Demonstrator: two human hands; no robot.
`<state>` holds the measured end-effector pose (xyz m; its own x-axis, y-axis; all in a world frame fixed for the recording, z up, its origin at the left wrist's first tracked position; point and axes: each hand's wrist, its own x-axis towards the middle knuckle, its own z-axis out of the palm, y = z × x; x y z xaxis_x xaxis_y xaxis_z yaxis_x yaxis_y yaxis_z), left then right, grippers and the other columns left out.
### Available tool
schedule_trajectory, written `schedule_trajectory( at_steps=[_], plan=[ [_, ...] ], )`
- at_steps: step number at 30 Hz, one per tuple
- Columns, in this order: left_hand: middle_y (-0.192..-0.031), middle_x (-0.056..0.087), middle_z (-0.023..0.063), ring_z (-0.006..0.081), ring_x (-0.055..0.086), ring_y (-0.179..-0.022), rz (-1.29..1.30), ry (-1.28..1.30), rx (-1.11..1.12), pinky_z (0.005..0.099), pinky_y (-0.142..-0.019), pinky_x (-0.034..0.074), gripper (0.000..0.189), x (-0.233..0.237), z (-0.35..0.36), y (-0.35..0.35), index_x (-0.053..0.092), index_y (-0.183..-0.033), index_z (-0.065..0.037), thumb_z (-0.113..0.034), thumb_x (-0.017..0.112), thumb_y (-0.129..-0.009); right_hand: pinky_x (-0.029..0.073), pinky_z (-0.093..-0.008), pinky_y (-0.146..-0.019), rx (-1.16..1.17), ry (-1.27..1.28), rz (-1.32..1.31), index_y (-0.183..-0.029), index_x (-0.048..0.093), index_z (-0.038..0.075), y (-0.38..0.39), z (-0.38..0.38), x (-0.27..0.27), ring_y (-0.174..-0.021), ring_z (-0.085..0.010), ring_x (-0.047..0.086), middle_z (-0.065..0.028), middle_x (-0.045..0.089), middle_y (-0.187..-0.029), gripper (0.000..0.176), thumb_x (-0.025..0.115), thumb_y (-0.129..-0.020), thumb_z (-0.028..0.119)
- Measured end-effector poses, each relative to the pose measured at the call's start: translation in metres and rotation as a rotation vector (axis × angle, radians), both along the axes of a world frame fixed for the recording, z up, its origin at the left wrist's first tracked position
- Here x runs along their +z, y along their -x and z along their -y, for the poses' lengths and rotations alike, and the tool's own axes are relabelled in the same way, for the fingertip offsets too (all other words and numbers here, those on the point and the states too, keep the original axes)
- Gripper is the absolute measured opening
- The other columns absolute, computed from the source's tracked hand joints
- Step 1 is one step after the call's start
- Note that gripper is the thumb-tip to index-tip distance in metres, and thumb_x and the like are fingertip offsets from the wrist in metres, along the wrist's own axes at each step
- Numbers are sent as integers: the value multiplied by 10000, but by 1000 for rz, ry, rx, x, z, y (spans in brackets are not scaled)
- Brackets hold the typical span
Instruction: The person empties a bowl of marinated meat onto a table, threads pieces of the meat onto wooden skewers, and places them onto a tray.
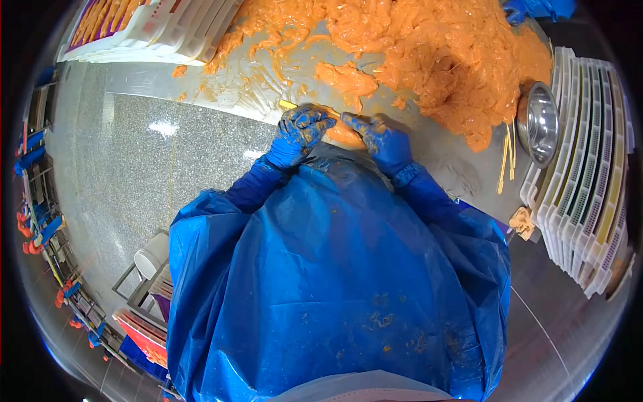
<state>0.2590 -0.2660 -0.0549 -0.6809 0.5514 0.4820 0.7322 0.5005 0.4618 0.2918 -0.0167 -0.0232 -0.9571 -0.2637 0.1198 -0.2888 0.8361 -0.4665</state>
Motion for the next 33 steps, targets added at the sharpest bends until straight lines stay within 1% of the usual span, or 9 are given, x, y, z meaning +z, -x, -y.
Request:
schedule_trajectory(
  at_steps=[1, 4, 8, 11, 13, 17, 19, 21, 33],
  plan=[
    [-1093, 649, 69, 302, 602, -1039, 0, 6, -3, 420, -884, 495, 316, 1, 0, 1, 711, -1071, -143, -70, 694, -763, 518, -426, -594, 38, -207, 110, -1169, 656, 172, 2, 3, 7, -709, -285, 647, -112, 664, -859, 323, 566, -859, 162],
    [-1102, 649, 72, 302, 598, -1037, 95, -65, 7, 414, -881, 492, 325, 4, 0, 5, 708, -1081, -143, -57, 684, -768, 519, -448, -612, -216, 36, -126, -1226, 632, 163, 12, -43, -31, -699, -310, 641, -126, 667, -896, 365, 578, -865, 175],
    [-1141, 635, 86, 306, 579, -1070, 226, -103, 152, 417, -915, 470, 360, 43, 9, 16, 683, -1132, -165, -64, 673, -787, 517, -442, -646, -210, -69, -331, -1180, 641, 111, -16, -88, -25, -748, -330, 642, -159, 660, -942, 315, 575, -882, 190],
    [-1150, 627, 96, 315, 573, -1077, 167, 33, 158, 415, -920, 465, 329, 45, 28, 27, 679, -1112, -168, -101, 686, -790, 514, -444, -709, -402, 206, 42, -1137, 640, 61, -47, -100, -44, -825, -348, 639, -180, 656, -997, 305, 590, -869, 200],
    [-1139, 627, 97, 315, 573, -1053, 255, 82, 112, 424, -908, 455, 272, 43, 37, 33, 680, -1058, -150, -133, 696, -787, 509, -449, -742, -358, -39, 37, -1102, 642, 50, -50, -91, -15, -868, -347, 634, -180, 662, -991, 299, 603, -855, 214],
    [-1069, 634, 79, 319, 583, -991, 207, 314, 128, 434, -868, 466, 228, 25, 51, 41, 677, -1007, -146, -164, 700, -781, 509, -455, -749, -258, 52, -18, -1089, 647, 49, -54, -64, -4, -850, -354, 633, -172, 661, -991, 299, 601, -833, 196],
    [-1085, 647, 71, 308, 592, -1002, 151, 326, 199, 426, -866, 468, 247, 34, 45, 39, 682, -1036, -158, -142, 681, -789, 511, -446, -754, 64, 8, 66, -1048, 657, 52, -50, -57, -9, -852, -358, 631, -158, 659, -980, 273, 598, -806, 161],
    [-1120, 656, 59, 284, 595, -1039, 73, 120, 178, 417, -881, 471, 292, 55, 31, 37, 683, -1082, -170, -118, 664, -795, 512, -444, -757, 13, -53, 66, -1021, 672, 65, -55, -51, -19, -854, -361, 630, -139, 661, -978, 270, 592, -769, 118],
    [-1130, 652, 9, 262, 558, -1082, 44, 284, -115, 407, -920, 449, 293, 24, -8, 17, 712, -1074, -238, -155, 616, -810, 501, -404, -743, 118, -59, -50, -1178, 694, 306, -33, -32, 3, -897, -296, 601, -93, 629, -931, 513, 572, -773, 15]
  ],
)
